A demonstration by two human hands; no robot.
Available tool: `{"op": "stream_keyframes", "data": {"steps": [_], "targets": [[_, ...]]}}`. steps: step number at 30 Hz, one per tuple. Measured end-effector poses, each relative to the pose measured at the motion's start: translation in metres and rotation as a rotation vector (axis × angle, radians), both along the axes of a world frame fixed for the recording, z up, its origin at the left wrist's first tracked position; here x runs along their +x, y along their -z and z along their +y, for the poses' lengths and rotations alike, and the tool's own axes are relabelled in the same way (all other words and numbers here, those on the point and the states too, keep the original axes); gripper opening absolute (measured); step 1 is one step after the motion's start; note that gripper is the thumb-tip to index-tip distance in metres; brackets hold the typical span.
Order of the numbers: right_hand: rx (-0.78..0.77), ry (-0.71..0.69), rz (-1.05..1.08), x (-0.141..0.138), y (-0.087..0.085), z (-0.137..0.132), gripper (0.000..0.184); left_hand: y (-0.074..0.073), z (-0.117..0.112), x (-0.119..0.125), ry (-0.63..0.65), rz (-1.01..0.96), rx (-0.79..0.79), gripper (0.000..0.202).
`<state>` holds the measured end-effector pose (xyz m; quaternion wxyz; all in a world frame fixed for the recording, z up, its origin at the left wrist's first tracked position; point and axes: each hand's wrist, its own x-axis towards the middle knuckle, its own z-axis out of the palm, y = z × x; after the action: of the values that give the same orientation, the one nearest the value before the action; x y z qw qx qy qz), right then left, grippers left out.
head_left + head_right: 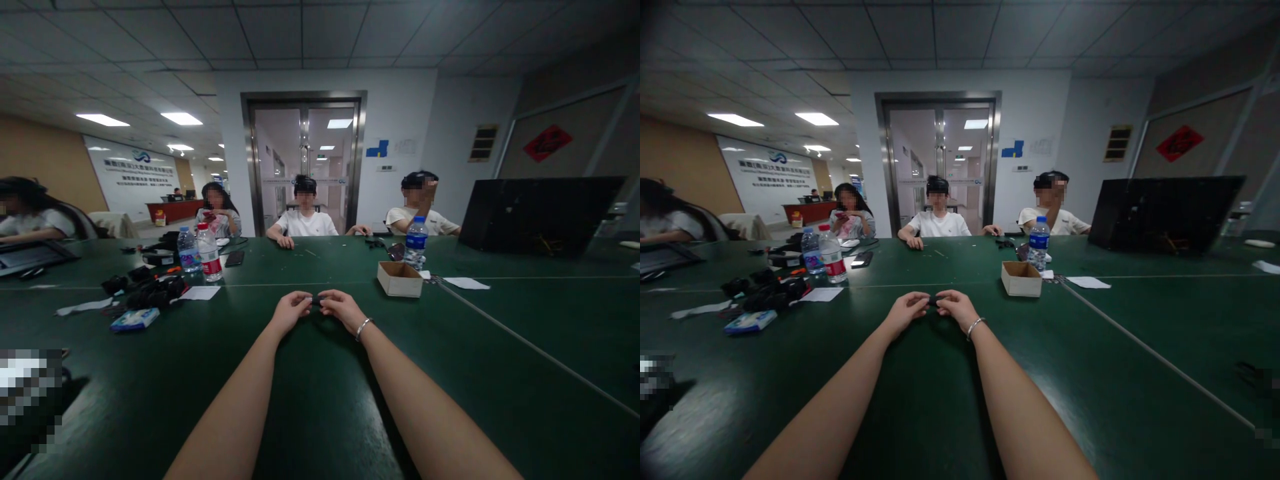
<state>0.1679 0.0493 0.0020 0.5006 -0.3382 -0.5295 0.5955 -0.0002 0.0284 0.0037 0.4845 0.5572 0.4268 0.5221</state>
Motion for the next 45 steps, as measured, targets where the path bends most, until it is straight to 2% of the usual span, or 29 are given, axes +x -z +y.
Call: {"op": "stream_keyframes", "data": {"steps": [7, 12, 18, 24, 28, 30, 35, 41, 45], "targets": [[0.019, -0.004, 0.006, 0.001, 0.001, 0.000, 0.023, 0.001, 0.004, 0.003, -0.035, 0.007, -0.060, 0.028], [0.011, -0.016, -0.001, 0.001, 0.001, 0.000, 0.021, -0.002, -0.005, 0.001, 0.055, -0.009, 0.066, 0.041], [0.017, 0.004, -0.028, 0.000, 0.002, 0.001, 0.023, 0.001, -0.002, 0.001, 0.039, -0.027, 0.038, 0.027], [0.033, -0.013, -0.029, -0.001, 0.002, 0.000, 0.026, 0.009, 0.009, 0.002, -0.046, -0.006, -0.045, 0.027], [0.033, 0.000, -0.027, -0.001, 0.002, 0.000, 0.025, 0.008, 0.010, 0.003, -0.093, 0.034, -0.090, 0.031], [0.023, 0.009, -0.020, 0.000, 0.002, 0.001, 0.025, 0.006, 0.006, 0.002, -0.086, 0.003, -0.076, 0.030], [0.013, -0.002, -0.020, 0.001, 0.002, 0.000, 0.024, 0.001, -0.002, 0.000, 0.021, -0.012, 0.055, 0.031], [0.034, -0.008, -0.049, 0.001, 0.002, 0.000, 0.027, 0.003, 0.002, 0.001, -0.032, -0.022, -0.009, 0.021], [0.053, -0.018, -0.049, 0.001, 0.003, 0.000, 0.029, 0.006, 0.007, 0.002, -0.050, -0.039, -0.052, 0.023]]}}
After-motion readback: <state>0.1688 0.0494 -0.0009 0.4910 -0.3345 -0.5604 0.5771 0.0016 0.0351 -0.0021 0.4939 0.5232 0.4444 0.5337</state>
